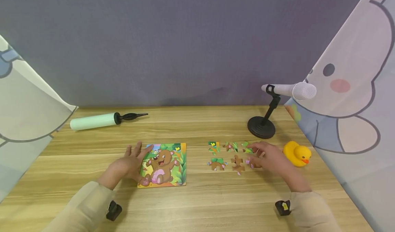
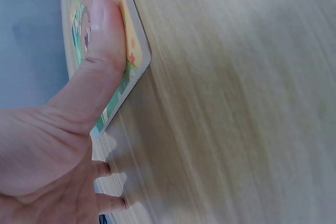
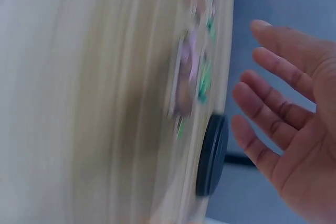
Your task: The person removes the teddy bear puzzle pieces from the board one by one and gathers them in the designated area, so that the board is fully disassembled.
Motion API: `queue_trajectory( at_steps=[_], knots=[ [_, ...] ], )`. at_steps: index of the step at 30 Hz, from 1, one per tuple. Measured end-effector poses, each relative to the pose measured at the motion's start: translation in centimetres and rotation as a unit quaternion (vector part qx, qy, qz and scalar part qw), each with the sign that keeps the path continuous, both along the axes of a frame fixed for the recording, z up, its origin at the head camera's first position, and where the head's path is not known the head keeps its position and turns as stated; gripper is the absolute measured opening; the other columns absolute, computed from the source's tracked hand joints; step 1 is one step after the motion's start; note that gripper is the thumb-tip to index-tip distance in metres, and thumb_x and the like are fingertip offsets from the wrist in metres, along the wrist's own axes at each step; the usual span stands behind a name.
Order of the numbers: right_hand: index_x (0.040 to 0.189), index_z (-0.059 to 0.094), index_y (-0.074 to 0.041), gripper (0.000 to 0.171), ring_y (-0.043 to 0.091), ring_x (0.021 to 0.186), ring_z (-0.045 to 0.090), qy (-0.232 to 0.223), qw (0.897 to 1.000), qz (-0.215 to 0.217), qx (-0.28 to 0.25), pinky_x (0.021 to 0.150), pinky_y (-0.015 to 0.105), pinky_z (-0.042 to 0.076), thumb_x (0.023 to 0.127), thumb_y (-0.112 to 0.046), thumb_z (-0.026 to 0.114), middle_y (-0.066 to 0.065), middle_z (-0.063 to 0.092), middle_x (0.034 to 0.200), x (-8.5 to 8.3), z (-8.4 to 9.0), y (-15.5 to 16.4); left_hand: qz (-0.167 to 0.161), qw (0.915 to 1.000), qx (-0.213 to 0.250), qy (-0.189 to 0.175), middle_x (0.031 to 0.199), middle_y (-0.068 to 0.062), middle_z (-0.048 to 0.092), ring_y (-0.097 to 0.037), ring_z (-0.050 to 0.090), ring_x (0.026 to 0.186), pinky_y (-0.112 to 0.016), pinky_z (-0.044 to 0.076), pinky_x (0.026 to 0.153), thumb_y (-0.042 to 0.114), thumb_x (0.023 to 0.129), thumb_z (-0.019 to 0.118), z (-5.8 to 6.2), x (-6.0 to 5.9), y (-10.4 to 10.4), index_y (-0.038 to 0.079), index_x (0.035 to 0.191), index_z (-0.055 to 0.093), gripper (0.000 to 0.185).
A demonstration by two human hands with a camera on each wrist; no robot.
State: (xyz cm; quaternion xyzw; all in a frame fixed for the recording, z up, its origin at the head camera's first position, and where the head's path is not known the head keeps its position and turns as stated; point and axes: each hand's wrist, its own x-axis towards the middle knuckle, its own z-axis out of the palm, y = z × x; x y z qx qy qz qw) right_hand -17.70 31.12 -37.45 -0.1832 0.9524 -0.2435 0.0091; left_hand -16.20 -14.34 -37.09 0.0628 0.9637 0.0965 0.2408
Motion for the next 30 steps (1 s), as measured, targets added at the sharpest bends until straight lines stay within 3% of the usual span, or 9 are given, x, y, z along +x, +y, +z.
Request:
queue_trajectory(
  at_steps=[7,14,17,23,30],
  knots=[
    [0.112,0.063,-0.012,0.032,0.013,0.075,0.054,-0.019,0.998,-0.005,-0.067,0.06,0.023,0.049,0.084,-0.027,0.066,0.0,0.059,0.09,-0.1,0.2,-4.3,-0.001,1.0,-0.006,0.006,0.149,-0.021,-0.004,-0.05,-0.003,0.13,-0.08,0.025,0.066,0.053,0.048,0.078,-0.2,-0.1,0.1,0.023,0.147,0.007,0.126],
    [0.11,0.064,-0.015,0.029,0.012,0.077,0.054,-0.004,0.993,0.014,-0.114,0.061,0.024,0.049,0.083,-0.024,0.067,-0.005,0.058,0.087,-0.4,0.2,-8.4,-0.002,0.9998,-0.006,0.017,0.149,-0.021,-0.002,-0.05,-0.001,0.131,-0.08,0.026,0.066,0.053,0.046,0.078,-0.6,-0.4,0.1,0.022,0.147,0.007,0.127],
    [0.11,0.064,-0.016,0.031,0.013,0.078,0.054,-0.017,0.99,0.022,-0.138,0.063,0.026,0.049,0.083,-0.03,0.066,-0.004,0.058,0.089,-0.6,0.3,-10.1,0.001,0.9999,-0.008,0.015,0.149,-0.02,-0.002,-0.049,-0.001,0.131,-0.08,0.026,0.066,0.053,0.046,0.078,-0.6,-0.4,0.1,0.021,0.147,0.006,0.128],
    [0.112,0.063,-0.013,0.036,0.014,0.084,0.054,-0.043,0.989,0.031,-0.138,0.064,0.028,0.048,0.083,-0.036,0.065,0.005,0.059,0.102,-0.8,0.2,-14.1,-0.001,0.9998,-0.006,0.019,0.149,-0.021,-0.001,-0.05,0.0,0.131,-0.08,0.026,0.066,0.052,0.046,0.079,-0.4,-0.2,0.1,0.019,0.147,0.007,0.129],
    [0.107,0.065,-0.012,0.031,0.013,0.08,0.054,-0.052,0.989,0.044,-0.131,0.061,0.027,0.046,0.082,-0.029,0.068,0.004,0.06,0.1,-1.0,0.2,-18.4,0.005,0.9998,-0.007,0.015,0.149,-0.02,-0.002,-0.049,0.0,0.131,-0.08,0.026,0.066,0.053,0.045,0.078,-0.4,0.0,0.0,0.015,0.147,0.005,0.131]
  ],
)
